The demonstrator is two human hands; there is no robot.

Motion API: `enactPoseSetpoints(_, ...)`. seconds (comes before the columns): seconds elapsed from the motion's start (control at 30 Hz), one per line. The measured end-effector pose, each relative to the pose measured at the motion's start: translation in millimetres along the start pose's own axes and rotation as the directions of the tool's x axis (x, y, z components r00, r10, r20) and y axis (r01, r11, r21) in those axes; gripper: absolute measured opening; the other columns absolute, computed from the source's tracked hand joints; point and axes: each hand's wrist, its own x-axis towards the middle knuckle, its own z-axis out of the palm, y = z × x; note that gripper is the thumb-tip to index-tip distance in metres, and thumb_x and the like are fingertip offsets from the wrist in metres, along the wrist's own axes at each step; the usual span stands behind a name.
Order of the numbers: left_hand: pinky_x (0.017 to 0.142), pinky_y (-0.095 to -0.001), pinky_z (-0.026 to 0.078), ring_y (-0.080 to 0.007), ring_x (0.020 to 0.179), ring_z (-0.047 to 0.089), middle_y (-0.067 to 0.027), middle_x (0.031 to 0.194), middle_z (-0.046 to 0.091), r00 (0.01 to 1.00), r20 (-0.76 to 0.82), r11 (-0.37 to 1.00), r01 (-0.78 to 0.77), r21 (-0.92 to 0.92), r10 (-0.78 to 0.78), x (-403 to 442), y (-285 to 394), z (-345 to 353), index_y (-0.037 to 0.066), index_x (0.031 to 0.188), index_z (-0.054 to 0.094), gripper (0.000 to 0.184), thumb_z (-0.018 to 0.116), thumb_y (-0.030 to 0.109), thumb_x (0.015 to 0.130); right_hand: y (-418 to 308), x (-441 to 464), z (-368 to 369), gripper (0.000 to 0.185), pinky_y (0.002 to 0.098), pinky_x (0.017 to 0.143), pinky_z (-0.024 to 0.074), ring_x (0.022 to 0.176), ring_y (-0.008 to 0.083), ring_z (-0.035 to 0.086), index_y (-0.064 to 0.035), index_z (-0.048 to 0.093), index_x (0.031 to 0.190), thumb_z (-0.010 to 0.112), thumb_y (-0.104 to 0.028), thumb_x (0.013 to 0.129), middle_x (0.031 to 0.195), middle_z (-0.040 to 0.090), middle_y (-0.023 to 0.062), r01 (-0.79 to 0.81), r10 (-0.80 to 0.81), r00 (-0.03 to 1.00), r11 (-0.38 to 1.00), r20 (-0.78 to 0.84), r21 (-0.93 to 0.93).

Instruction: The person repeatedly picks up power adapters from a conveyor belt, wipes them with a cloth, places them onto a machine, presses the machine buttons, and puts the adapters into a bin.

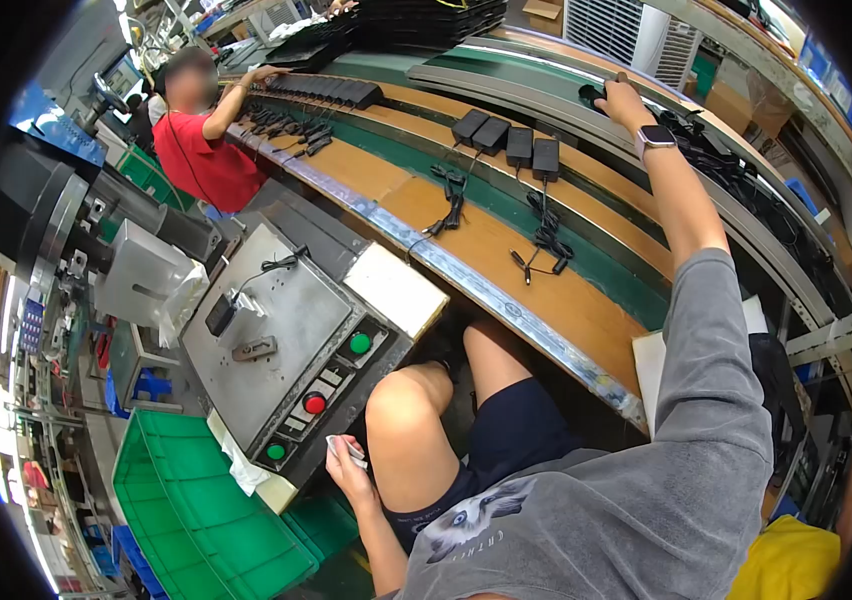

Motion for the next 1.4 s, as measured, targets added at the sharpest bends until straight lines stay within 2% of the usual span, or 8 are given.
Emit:
enactPoseSetpoints(0.33,0.058,-0.0202,0.039,-0.0056,0.064,0.050,0.0012,0.073,0.054,0.996,-0.077,0.998,-0.030,0.049,0.034,-13.1,5.2,-30.6,0.007,0.086,0.059,0.029,0.052,0.030,0.102,74.5,-25.6,-33.4,0.070,0.0561,0.111,0.0287,0.143,0.0360,0.031,-0.0179,0.041,0.147,0.034,-0.063,0.095,0.153,0.035,0.0183,-0.456,0.454,0.890,0.888,-0.043,-0.063)
enactPoseSetpoints(0.5,0.057,-0.0210,0.038,-0.0056,0.063,0.048,0.0017,0.071,0.052,0.994,-0.100,0.997,-0.034,0.071,0.041,-9.2,-26.4,-55.1,0.007,0.086,0.058,0.029,0.052,0.031,0.102,180.4,-30.8,-17.7,0.079,0.0424,0.111,0.0321,0.130,0.0389,0.048,-0.0035,0.050,0.138,0.019,-0.064,0.098,0.135,0.055,0.0216,-0.338,0.335,0.911,0.941,0.242,-0.031)
enactPoseSetpoints(0.67,0.056,-0.0213,0.036,-0.0059,0.062,0.047,0.0024,0.069,0.049,0.994,-0.079,0.995,0.075,0.058,-0.071,-0.2,-28.3,-38.8,0.007,0.085,0.057,0.031,0.051,0.032,0.103,126.8,-35.9,-55.1,0.084,0.0424,0.119,0.0223,0.144,0.0316,0.030,-0.0085,0.045,0.145,0.028,-0.072,0.093,0.155,0.036,0.0128,-0.432,0.414,0.831,0.901,0.372,-0.039)
enactPoseSetpoints(1.03,0.057,-0.0197,0.037,-0.0056,0.063,0.049,0.0015,0.072,0.052,0.998,-0.060,0.987,0.030,0.161,-0.020,-14.3,-25.1,-28.0,0.006,0.088,0.057,0.032,0.051,0.034,0.102,136.1,-16.0,-71.7,0.074,0.0479,0.103,0.0395,0.126,0.0385,0.052,-0.0034,0.061,0.127,0.039,-0.065,0.093,0.133,0.057,0.0232,-0.256,0.420,0.831,0.871,0.365,-0.420)
enactPoseSetpoints(1.17,0.065,-0.0217,0.037,-0.0085,0.075,0.054,0.0009,0.082,0.058,0.973,-0.028,0.941,0.214,-0.261,-0.229,3.1,-45.4,-52.9,0.008,0.097,0.063,0.034,0.047,0.038,0.101,3.9,-74.6,-85.8,0.057,0.0446,0.094,0.0464,0.105,0.0388,0.061,0.0016,0.066,0.117,0.065,-0.046,0.086,0.107,0.063,0.0266,0.170,-0.135,0.951,0.980,-0.279,0.105)
enactPoseSetpoints(1.23,0.078,-0.0257,0.041,-0.0122,0.091,0.056,-0.0015,0.097,0.062,0.976,0.098,0.891,0.216,-0.400,-0.193,8.9,-20.6,-40.2,0.004,0.115,0.061,0.037,0.045,0.034,0.099,-79.6,-97.2,-90.7,0.074,0.0430,0.099,0.0448,0.118,0.0364,0.057,0.0083,0.060,0.123,0.073,-0.050,0.080,0.120,0.061,0.0279,0.099,-0.126,0.991,0.925,0.050,0.367)
enactPoseSetpoints(1.3,0.090,-0.0284,0.041,-0.0151,0.104,0.055,-0.0046,0.112,0.060,0.951,0.261,0.824,0.280,-0.492,-0.167,22.2,-12.7,-39.2,0.002,0.129,0.054,0.043,0.045,0.029,0.096,-109.8,-100.0,-11.9,0.092,0.0433,0.098,0.0462,0.113,0.0379,0.060,0.0110,0.053,0.129,0.078,-0.056,0.072,0.120,0.061,0.0292,0.249,-0.231,0.963,0.959,-0.139,0.134)
enactPoseSetpoints(1.4,0.093,-0.0284,0.042,-0.0146,0.105,0.054,-0.0040,0.120,0.056,0.992,0.084,0.931,0.120,-0.345,-0.097,12.4,23.0,-11.0,0.000,0.132,0.050,0.041,0.047,0.014,0.093,-140.5,-89.7,13.8,0.097,0.0444,0.099,0.0464,0.117,0.0411,0.056,0.0058,0.054,0.126,0.085,-0.058,0.060,0.122,0.058,0.0281,0.155,-0.213,0.956,0.950,0.200,0.271)
